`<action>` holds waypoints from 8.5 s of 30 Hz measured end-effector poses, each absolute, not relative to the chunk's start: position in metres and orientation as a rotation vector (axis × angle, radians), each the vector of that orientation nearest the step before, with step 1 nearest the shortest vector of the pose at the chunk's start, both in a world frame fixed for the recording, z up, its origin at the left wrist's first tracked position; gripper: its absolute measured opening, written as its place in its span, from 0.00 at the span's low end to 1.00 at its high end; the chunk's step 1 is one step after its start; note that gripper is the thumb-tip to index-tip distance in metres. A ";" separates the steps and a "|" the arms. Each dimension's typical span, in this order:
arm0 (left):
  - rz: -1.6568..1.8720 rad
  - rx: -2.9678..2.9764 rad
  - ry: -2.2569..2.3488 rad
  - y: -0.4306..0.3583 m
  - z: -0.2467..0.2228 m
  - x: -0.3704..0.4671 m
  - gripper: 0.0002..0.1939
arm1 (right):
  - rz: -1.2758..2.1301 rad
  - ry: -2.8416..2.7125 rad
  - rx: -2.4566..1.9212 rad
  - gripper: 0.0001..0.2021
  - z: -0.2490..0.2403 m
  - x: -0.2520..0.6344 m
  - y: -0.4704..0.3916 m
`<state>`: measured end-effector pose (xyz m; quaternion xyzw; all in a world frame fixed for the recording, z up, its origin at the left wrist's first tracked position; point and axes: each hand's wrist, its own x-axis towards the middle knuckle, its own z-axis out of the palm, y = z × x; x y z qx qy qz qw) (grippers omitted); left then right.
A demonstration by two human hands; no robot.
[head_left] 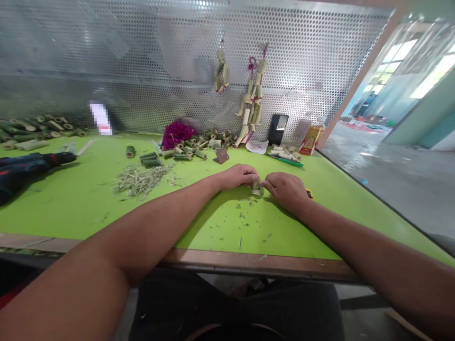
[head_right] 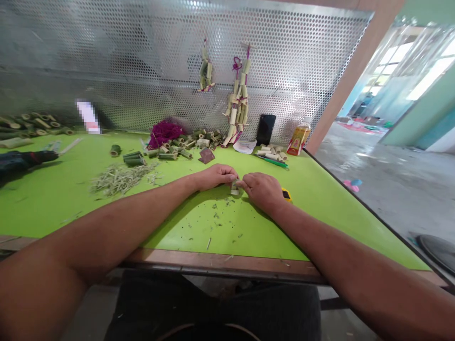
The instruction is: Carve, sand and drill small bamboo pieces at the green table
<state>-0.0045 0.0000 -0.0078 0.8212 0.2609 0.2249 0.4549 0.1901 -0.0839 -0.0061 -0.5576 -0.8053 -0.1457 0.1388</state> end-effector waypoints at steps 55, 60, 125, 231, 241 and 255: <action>0.529 1.933 0.565 0.004 -0.009 -0.005 0.13 | -0.247 -2.533 -1.575 0.25 -0.003 0.192 -0.083; 0.544 1.960 0.627 0.006 -0.009 -0.006 0.14 | -0.305 -2.705 -1.406 0.24 -0.006 0.189 -0.089; 0.535 2.048 0.645 0.006 -0.012 -0.006 0.17 | -0.457 -2.290 -1.639 0.25 -0.007 0.189 -0.081; 0.454 2.126 0.639 -0.007 0.005 -0.007 0.10 | 0.110 -2.821 -1.466 0.17 0.039 0.215 -0.081; 0.491 2.135 0.646 -0.006 0.000 -0.003 0.12 | -0.407 -2.495 -1.643 0.22 -0.004 0.202 -0.080; 0.516 2.189 0.651 0.004 -0.010 -0.001 0.15 | -0.428 -2.432 -1.667 0.26 -0.006 0.199 -0.079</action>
